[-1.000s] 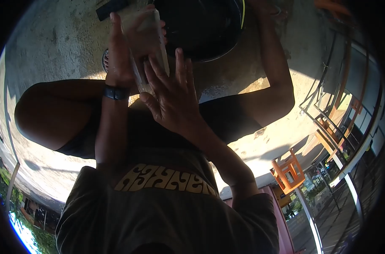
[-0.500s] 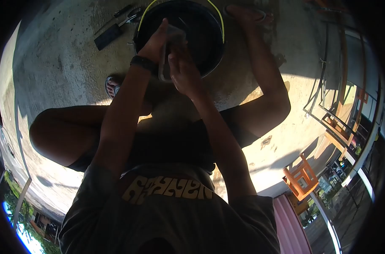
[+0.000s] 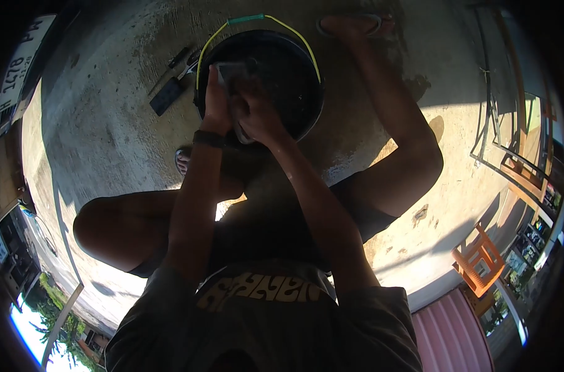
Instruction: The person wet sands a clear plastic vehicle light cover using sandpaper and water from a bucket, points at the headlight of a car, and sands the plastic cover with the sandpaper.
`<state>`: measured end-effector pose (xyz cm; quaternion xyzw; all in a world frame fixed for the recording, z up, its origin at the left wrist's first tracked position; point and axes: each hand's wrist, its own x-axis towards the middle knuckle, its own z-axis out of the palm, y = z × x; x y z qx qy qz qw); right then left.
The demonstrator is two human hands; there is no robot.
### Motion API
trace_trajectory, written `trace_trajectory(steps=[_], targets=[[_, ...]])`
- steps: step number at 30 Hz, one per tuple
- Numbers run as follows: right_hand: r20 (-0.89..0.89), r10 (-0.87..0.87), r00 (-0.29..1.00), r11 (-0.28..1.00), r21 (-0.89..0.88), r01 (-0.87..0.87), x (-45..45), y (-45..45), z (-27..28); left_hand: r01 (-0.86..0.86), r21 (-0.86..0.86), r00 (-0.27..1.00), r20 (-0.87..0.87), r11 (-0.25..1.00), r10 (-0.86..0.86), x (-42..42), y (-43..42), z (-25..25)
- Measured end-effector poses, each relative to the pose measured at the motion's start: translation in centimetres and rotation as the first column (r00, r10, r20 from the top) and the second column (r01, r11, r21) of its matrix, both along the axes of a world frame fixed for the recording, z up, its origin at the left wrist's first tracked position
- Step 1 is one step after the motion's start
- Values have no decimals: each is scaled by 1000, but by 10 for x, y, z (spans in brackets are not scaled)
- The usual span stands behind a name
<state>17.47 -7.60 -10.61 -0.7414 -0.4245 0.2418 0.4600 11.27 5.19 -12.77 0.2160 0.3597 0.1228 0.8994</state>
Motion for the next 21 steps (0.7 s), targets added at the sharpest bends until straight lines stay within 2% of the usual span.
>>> trace_trajectory(steps=[1, 2, 5, 7, 8, 10, 11, 14, 15, 18, 21], targets=[[138, 12, 990, 999, 42, -18, -18, -10, 13, 16, -26, 999, -29, 1000, -17, -2, 8, 9], [272, 21, 962, 996, 75, -43, -29, -15, 21, 41, 18, 999, -29, 999, -41, -5, 11, 18], [448, 11, 894, 994, -104, 39, -31, -15, 34, 74, 130, 997, -1, 989, -75, -11, 3, 29], [426, 36, 904, 992, -122, 18, -14, -3, 33, 70, 185, 996, 50, 980, -80, -9, -12, 22], [403, 47, 914, 991, -131, 7, -14, 0, 33, 81, 113, 995, 56, 990, -88, -20, -11, 27], [457, -19, 889, 1000, -2, 22, -44, -21, 57, 90, -5, 991, 101, 996, -90, -21, 7, 57], [480, -52, 876, 998, 60, 26, -55, -27, 66, 136, -31, 979, 154, 990, -130, -23, 14, 56], [567, -91, 819, 994, 6, 106, -19, -7, 51, 24, 267, 999, 36, 963, -35, -7, -11, 64], [522, -91, 848, 992, -24, 121, -13, -2, 53, 49, 82, 994, 95, 995, -57, -9, 1, 43], [410, -42, 911, 996, -49, 68, -49, -33, 70, 211, 82, 940, 257, 974, -225, -13, 20, 53], [485, -173, 857, 978, -21, 209, -15, -11, 69, 271, -193, 838, 530, 943, -132, -4, 14, 39]])
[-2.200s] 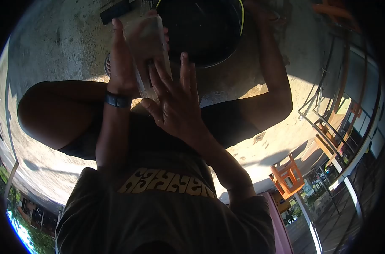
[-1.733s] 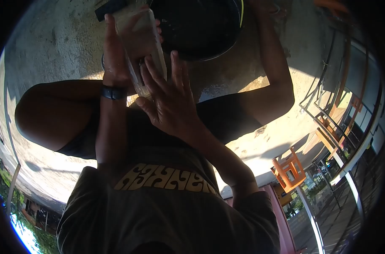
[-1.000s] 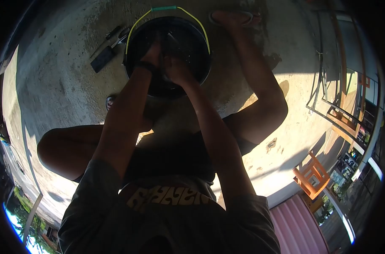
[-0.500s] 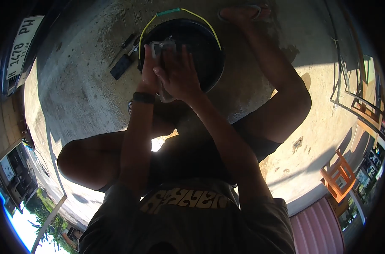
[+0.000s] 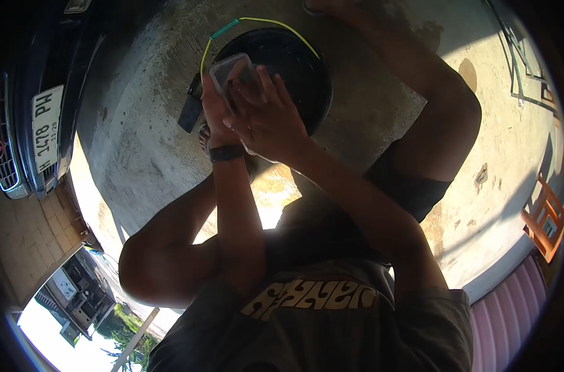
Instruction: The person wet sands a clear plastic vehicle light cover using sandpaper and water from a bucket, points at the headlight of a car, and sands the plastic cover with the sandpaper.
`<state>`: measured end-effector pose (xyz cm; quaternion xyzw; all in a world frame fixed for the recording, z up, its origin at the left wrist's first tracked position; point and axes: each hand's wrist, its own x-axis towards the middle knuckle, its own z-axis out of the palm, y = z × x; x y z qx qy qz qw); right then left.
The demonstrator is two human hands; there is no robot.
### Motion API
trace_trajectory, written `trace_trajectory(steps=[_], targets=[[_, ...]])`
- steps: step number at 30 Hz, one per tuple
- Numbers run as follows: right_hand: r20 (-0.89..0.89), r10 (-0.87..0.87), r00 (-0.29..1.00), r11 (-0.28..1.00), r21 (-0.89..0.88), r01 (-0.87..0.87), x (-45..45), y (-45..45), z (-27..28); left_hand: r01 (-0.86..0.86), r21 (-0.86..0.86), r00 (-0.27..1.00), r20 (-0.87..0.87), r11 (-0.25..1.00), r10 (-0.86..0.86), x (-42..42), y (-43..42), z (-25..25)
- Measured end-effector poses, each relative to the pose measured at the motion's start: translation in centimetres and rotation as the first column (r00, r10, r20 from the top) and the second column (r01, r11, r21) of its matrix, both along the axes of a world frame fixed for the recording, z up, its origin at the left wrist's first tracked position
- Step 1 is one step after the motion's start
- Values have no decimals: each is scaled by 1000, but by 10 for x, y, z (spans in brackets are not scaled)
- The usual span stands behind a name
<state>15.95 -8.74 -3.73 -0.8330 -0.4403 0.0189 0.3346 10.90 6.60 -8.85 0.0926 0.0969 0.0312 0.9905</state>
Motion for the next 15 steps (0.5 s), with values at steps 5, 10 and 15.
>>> trace_trajectory(steps=[5, 10, 15], targets=[[43, 163, 986, 986, 12, -164, -17, -28, 18, -32, 231, 969, -233, 972, 88, -4, -12, 44], [97, 96, 991, 993, 53, -101, -8, -12, 25, -71, 343, 908, -367, 937, 204, 1, -20, 57], [107, 87, 990, 996, -23, -85, -20, -20, 17, 12, 537, 890, -390, 844, 235, -2, -24, 74]])
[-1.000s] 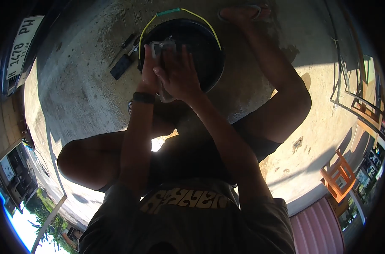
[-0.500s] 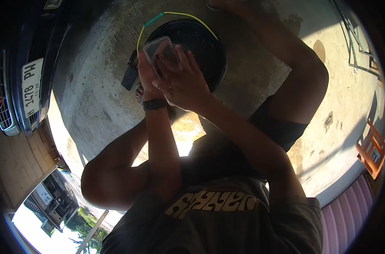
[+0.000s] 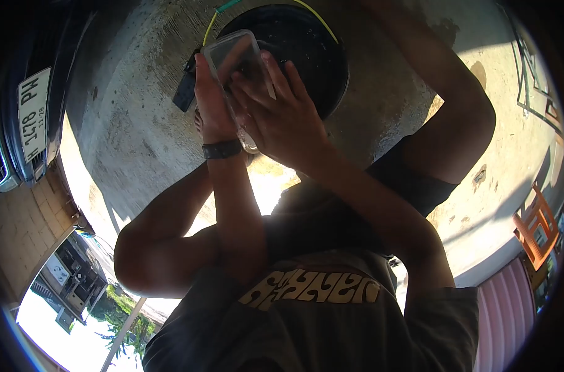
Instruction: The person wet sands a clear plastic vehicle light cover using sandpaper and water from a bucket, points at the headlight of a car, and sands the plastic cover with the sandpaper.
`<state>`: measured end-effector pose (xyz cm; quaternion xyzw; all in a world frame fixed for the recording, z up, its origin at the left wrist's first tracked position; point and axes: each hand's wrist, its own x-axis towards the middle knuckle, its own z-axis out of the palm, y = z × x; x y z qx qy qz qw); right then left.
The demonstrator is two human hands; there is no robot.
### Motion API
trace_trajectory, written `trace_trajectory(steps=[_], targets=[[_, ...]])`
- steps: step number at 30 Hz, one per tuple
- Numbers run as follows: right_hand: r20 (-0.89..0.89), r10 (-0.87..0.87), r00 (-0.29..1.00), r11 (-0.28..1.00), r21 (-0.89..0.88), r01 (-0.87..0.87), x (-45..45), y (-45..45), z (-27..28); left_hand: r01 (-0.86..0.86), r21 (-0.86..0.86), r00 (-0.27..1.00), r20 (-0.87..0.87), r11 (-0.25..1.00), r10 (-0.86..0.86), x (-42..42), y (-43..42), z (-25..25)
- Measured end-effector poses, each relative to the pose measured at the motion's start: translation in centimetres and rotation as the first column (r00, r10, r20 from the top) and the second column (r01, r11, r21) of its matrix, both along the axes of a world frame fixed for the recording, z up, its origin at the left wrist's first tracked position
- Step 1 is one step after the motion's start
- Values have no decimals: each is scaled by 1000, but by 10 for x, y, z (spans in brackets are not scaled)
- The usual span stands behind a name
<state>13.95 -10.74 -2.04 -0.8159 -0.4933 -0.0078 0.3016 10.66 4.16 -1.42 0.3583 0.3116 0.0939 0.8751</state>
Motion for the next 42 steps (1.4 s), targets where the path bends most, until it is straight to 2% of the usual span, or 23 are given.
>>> trace_trajectory(steps=[1, 4, 5, 8, 9, 12, 15, 18, 21, 24, 25, 28, 34, 37, 40, 42], targets=[[38, -79, 996, 996, 34, 78, 17, 14, -1, -151, 60, 988, -25, 987, 152, 13, -13, 2], [-31, 18, 999, 1000, 20, -17, 13, 12, 2, -14, -191, 996, 80, 982, 30, 0, 9, -14], [-116, 74, 991, 997, 24, -72, -5, -4, 12, 84, -230, 973, 227, 970, -31, -12, 26, -25], [-49, 164, 985, 986, 13, -164, -12, -10, -3, 39, -73, 997, 66, 997, -35, -5, 21, -8], [-66, 189, 980, 982, 32, -188, -1, -4, 3, 76, -106, 989, 136, 991, -61, -4, 21, -7], [-138, 263, 955, 963, 91, -252, 10, -2, 16, 52, -56, 996, 79, 997, -48, -9, 19, 5], [-6, 255, 967, 966, 37, -255, -7, -10, 14, 79, -112, 990, 122, 991, -65, -13, 22, 3], [70, 217, 974, 973, 70, -222, 21, 9, 8, 12, -138, 996, 88, 990, 0, -3, 5, 1], [-18, 70, 997, 994, 82, -68, 25, 27, 14, -146, -422, 979, 67, 895, 191, 3, -4, 2], [4, 196, 981, 977, -82, -195, -11, -6, 30, 27, -207, 989, 147, 978, 4, -13, 19, -6], [60, 215, 975, 972, -109, -208, -9, -9, 27, 54, -247, 984, 179, 967, -9, -15, 21, -6], [-58, 150, 987, 989, 10, -150, 8, 0, 27, 112, -145, 982, 166, 983, -88, -7, 12, -4], [-7, 104, 995, 987, 121, -102, -13, 7, 27, -20, -141, 991, 125, 990, 38, -6, 16, 13], [-16, 74, 997, 997, -17, -74, -24, 4, 33, -108, -170, 989, 79, 979, 123, -11, 15, 15], [-64, 83, 994, 996, -33, -85, -30, 1, 35, -57, -137, 988, 132, 989, 76, -15, 14, 17], [-57, 104, 993, 994, -17, -105, -21, 4, 30, -80, -40, 993, 87, 996, 83, -12, 9, 23]])
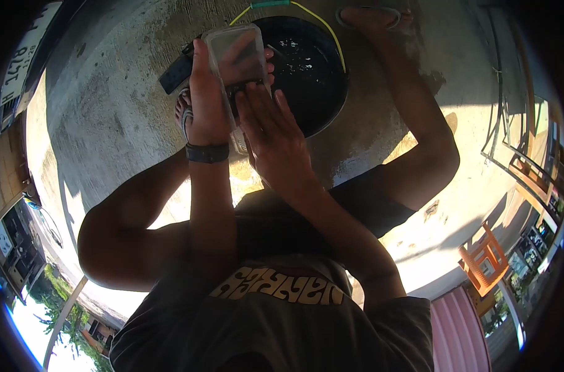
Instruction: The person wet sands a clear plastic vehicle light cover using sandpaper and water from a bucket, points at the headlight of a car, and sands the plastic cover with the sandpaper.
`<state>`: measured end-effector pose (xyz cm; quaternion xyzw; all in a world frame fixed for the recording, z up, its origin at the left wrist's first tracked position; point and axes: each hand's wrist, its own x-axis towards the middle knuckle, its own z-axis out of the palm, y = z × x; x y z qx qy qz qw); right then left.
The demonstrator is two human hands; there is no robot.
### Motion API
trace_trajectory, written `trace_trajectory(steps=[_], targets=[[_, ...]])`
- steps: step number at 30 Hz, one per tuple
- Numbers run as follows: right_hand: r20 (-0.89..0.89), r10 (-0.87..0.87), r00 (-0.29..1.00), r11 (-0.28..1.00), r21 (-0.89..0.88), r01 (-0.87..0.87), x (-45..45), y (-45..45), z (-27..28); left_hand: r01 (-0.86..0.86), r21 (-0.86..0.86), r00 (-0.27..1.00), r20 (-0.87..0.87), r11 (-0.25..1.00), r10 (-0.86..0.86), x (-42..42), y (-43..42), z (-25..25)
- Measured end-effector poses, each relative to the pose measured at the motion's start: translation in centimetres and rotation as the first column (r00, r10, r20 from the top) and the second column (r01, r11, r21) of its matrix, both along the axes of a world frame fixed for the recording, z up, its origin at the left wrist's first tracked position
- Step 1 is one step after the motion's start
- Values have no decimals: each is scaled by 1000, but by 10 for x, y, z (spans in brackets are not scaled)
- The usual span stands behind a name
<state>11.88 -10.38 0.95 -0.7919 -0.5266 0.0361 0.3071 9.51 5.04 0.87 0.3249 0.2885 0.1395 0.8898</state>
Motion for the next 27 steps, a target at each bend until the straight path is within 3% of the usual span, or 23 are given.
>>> trace_trajectory(steps=[1, 4, 7, 10, 11, 14, 15, 18, 19, 21, 22, 24, 26, 27], targets=[[1, 8, 1000, 1000, 7, -8, 6, 4, -3, -6, 46, 1000, -28, 999, 8, 3, -2, 3], [36, 11, 999, 992, 123, -15, 32, 29, 5, -84, -40, 993, 80, 996, 87, 7, -8, 14], [87, 1, 996, 983, 181, -17, 39, 39, 10, -186, -80, 980, 55, 979, 190, 5, -13, 16], [-37, -1, 999, 990, 139, 6, 7, 9, 3, -18, -195, 963, 260, 981, 70, -2, 6, 1], [-28, -33, 999, 988, 149, 37, 7, 10, -2, -3, -87, 984, 180, 996, 19, -2, 3, 0], [51, -88, 995, 979, 189, 77, 60, 35, -5, -102, -357, 961, 205, 928, 185, 17, -17, -13], [37, -76, 996, 973, 223, 66, 62, 37, -4, -71, -270, 933, 324, 960, 160, 21, -17, -31], [-70, -1, 998, 982, 190, 14, 8, 12, -1, 69, -161, 956, 292, 985, -19, -2, 14, -17], [-101, -27, 995, 980, 195, 46, 3, 14, -4, 37, -158, 978, 210, 987, -3, -3, 7, -8], [-9, -77, 997, 958, 277, 76, 41, 37, -11, 16, -365, 952, 291, 931, 98, 5, -6, -11], [34, -109, 993, 945, 315, 93, 56, 46, -10, -24, -342, 953, 275, 940, 124, 7, -10, -9], [-97, -80, 992, 957, 271, 104, 42, 37, -4, -103, -290, 954, 242, 951, 177, 9, -17, -4], [-122, -68, 990, 980, 180, 90, 4, 13, -3, 5, -144, 947, 318, 990, 42, -3, -5, 4], [-119, -72, 990, 980, 177, 93, 1, 11, -11, 13, -154, 981, 195, 988, 17, -2, -1, -3]])
